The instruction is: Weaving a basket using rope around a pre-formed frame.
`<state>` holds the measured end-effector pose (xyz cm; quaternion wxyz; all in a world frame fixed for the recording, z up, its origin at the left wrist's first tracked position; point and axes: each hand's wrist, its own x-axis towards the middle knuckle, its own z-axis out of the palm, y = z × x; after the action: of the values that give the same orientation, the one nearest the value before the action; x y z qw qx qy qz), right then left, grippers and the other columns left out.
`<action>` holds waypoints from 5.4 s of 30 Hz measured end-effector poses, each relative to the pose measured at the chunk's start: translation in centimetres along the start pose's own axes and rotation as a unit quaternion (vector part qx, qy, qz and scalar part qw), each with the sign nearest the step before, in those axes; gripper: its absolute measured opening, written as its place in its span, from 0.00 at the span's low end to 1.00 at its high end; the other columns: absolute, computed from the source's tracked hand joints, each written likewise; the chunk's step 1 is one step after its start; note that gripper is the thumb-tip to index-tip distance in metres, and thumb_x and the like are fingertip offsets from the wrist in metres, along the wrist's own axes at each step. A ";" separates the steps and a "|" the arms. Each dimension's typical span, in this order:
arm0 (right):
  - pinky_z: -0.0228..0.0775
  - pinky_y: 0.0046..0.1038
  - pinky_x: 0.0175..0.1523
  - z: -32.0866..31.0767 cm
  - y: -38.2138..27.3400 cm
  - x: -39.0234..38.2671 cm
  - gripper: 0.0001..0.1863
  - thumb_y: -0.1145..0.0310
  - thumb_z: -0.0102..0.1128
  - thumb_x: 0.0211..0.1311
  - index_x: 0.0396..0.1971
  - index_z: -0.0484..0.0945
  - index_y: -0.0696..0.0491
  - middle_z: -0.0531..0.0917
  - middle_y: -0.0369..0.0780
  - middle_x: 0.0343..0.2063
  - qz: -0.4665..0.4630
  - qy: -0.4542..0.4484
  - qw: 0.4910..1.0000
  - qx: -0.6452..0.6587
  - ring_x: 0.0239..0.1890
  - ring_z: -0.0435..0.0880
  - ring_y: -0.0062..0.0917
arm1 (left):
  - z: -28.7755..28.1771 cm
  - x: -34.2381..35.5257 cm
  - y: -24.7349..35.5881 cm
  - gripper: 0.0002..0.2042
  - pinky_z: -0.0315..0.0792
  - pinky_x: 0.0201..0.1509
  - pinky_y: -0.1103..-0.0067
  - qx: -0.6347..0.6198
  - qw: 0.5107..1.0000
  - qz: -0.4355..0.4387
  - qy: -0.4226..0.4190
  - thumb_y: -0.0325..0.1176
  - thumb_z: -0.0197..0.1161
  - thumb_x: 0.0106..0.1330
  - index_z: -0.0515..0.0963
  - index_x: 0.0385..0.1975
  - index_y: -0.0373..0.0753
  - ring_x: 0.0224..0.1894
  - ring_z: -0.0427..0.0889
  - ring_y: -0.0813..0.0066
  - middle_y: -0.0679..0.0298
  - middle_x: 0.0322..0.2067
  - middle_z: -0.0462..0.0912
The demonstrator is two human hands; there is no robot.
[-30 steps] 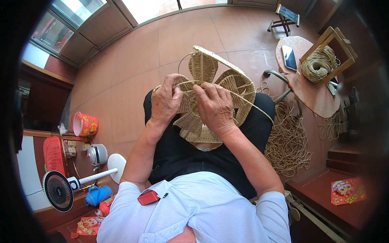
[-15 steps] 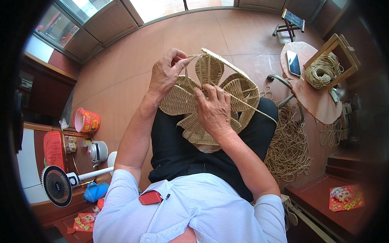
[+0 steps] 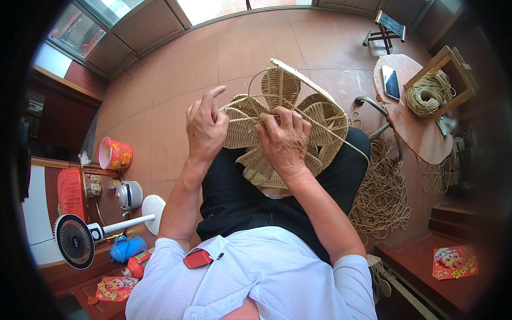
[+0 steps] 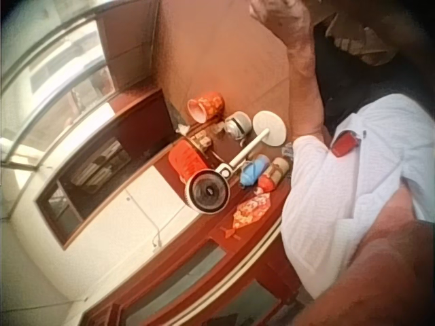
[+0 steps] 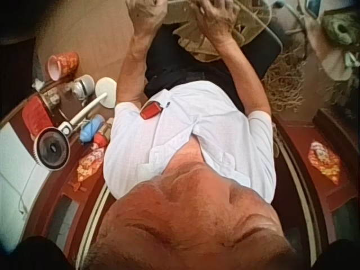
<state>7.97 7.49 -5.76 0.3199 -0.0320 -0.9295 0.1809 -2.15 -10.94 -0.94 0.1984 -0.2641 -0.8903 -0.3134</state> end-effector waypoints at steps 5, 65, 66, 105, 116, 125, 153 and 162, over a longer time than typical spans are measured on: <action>0.66 0.42 0.62 0.9 -0.8 0.4 0.14 0.60 0.75 0.67 0.50 0.85 0.40 0.80 0.33 0.50 -0.023 0.035 0.999 0.010 0.58 0.80 0.33 | -3.6 -6.3 -6.1 0.30 0.77 0.42 0.64 0.110 0.987 -0.113 0.024 0.24 0.62 0.61 0.81 0.67 0.45 0.30 0.79 0.65 0.61 0.26 0.77; 0.73 0.43 0.51 2.9 0.2 2.3 0.07 0.72 0.71 0.63 0.40 0.83 0.49 0.81 0.40 0.39 0.033 0.094 0.993 0.059 0.46 0.82 0.39 | -10.7 -29.5 -29.4 0.11 0.80 0.64 0.72 -0.053 0.910 -0.404 0.077 0.29 0.66 0.78 0.86 0.54 0.33 0.56 0.87 0.72 0.59 0.51 0.91; 0.73 0.43 0.51 2.9 0.3 2.3 0.07 0.72 0.71 0.63 0.40 0.83 0.49 0.81 0.40 0.39 0.025 0.087 0.994 0.055 0.46 0.82 0.39 | -8.3 -25.5 -25.4 0.11 0.79 0.66 0.73 -0.092 0.936 -0.335 0.064 0.32 0.65 0.81 0.86 0.54 0.34 0.56 0.87 0.73 0.62 0.52 0.91; 0.68 0.42 0.55 1.7 -0.1 1.7 0.08 0.66 0.70 0.64 0.42 0.91 0.48 0.82 0.37 0.39 0.045 -0.004 0.998 0.050 0.47 0.81 0.36 | 4.0 4.0 2.3 0.09 0.78 0.23 0.78 -0.328 0.887 -0.250 -0.209 0.28 0.65 0.75 0.72 0.46 0.32 0.23 0.85 0.75 0.58 0.35 0.84; 0.69 0.43 0.53 1.6 -0.5 1.9 0.12 0.57 0.77 0.60 0.38 0.87 0.47 0.81 0.38 0.40 0.032 0.015 0.999 0.024 0.47 0.81 0.37 | 0.6 -1.8 3.0 0.10 0.77 0.37 0.81 -0.530 0.790 -0.261 -0.163 0.29 0.66 0.79 0.74 0.53 0.37 0.34 0.82 0.83 0.65 0.35 0.84; 0.69 0.42 0.49 2.8 0.3 1.8 0.10 0.56 0.75 0.66 0.33 0.86 0.45 0.82 0.34 0.35 0.010 0.065 0.998 -0.004 0.42 0.83 0.34 | -11.6 -19.8 -19.7 0.20 0.57 0.27 0.83 -0.382 0.781 -0.494 0.022 0.49 0.66 0.83 0.85 0.59 0.39 0.21 0.61 0.88 0.79 0.20 0.66; 0.74 0.43 0.47 2.2 0.8 2.2 0.10 0.58 0.74 0.68 0.31 0.86 0.47 0.83 0.34 0.33 0.009 0.055 0.998 0.023 0.42 0.84 0.35 | -2.3 -9.2 -3.0 0.07 0.74 0.54 0.60 0.055 0.995 0.074 -0.030 0.31 0.72 0.74 0.80 0.38 0.39 0.45 0.80 0.53 0.57 0.39 0.81; 0.73 0.40 0.46 2.2 0.9 2.3 0.10 0.58 0.74 0.68 0.33 0.84 0.47 0.82 0.33 0.33 0.018 0.058 0.997 0.039 0.41 0.84 0.33 | -7.3 -23.6 -20.6 0.19 0.72 0.38 0.57 0.107 0.957 -0.263 -0.049 0.45 0.58 0.85 0.76 0.34 0.35 0.29 0.76 0.48 0.48 0.25 0.72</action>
<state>4.71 8.07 -6.35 0.3714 -0.0470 -0.9007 0.2203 5.42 -37.63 -17.18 0.0917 -0.0127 -0.9653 -0.2444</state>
